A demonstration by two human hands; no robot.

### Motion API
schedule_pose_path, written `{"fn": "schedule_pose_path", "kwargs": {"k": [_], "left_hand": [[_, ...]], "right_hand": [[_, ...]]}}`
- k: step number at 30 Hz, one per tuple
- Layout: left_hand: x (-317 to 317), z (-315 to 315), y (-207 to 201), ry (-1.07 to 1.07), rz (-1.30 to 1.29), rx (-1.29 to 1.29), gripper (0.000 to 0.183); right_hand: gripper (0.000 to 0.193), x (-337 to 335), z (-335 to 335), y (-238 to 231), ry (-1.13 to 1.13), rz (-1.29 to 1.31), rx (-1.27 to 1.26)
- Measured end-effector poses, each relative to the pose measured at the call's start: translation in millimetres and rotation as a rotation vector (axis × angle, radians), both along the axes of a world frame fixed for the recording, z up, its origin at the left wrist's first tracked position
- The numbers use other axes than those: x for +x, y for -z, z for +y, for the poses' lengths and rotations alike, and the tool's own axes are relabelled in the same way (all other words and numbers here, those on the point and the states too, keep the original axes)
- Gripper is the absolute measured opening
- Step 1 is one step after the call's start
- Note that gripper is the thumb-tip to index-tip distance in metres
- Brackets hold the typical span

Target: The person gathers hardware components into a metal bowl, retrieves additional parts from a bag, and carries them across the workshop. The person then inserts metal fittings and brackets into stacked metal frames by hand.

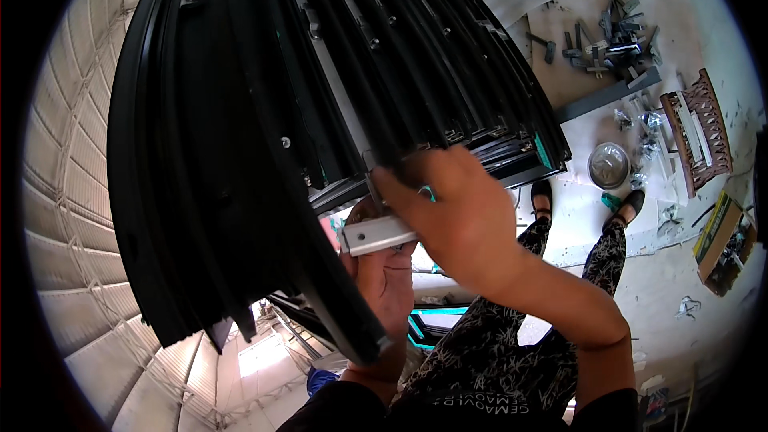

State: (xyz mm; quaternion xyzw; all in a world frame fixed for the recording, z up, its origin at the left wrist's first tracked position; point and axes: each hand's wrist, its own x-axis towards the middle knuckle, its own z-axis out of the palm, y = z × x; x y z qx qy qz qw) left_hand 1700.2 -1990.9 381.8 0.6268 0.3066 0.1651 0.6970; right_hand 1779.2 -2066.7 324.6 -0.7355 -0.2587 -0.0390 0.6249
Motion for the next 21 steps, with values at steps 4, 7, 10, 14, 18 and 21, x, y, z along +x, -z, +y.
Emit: {"fn": "schedule_pose_path", "kwargs": {"k": [4,7,10,14,18,21], "left_hand": [[6.2,-9.3,-3.0,-0.036,0.081,0.163,0.029],[0.6,5.4,4.4,0.045,0.132,0.359,0.025],[3.0,8.4,9.0,0.043,0.109,0.403,0.022],[5.5,8.4,9.8,-0.043,0.057,0.389,0.018],[13.6,-1.1,12.9,-0.157,0.079,0.454,0.015],[9.7,-3.0,12.1,-0.060,0.083,0.453,0.012]], "right_hand": [[0.040,-9.5,5.2,2.2,0.064,-0.049,0.034],[0.040,-7.7,4.3,6.9,0.068,-0.065,0.075],[0.040,-7.6,3.7,9.6,0.063,-0.088,0.065],[0.039,-7.3,6.6,2.7,0.067,-0.085,0.074],[0.036,-2.9,2.7,4.1,0.019,-0.060,0.093],[0.034,-3.2,4.6,14.2,0.000,-0.006,0.177]]}}
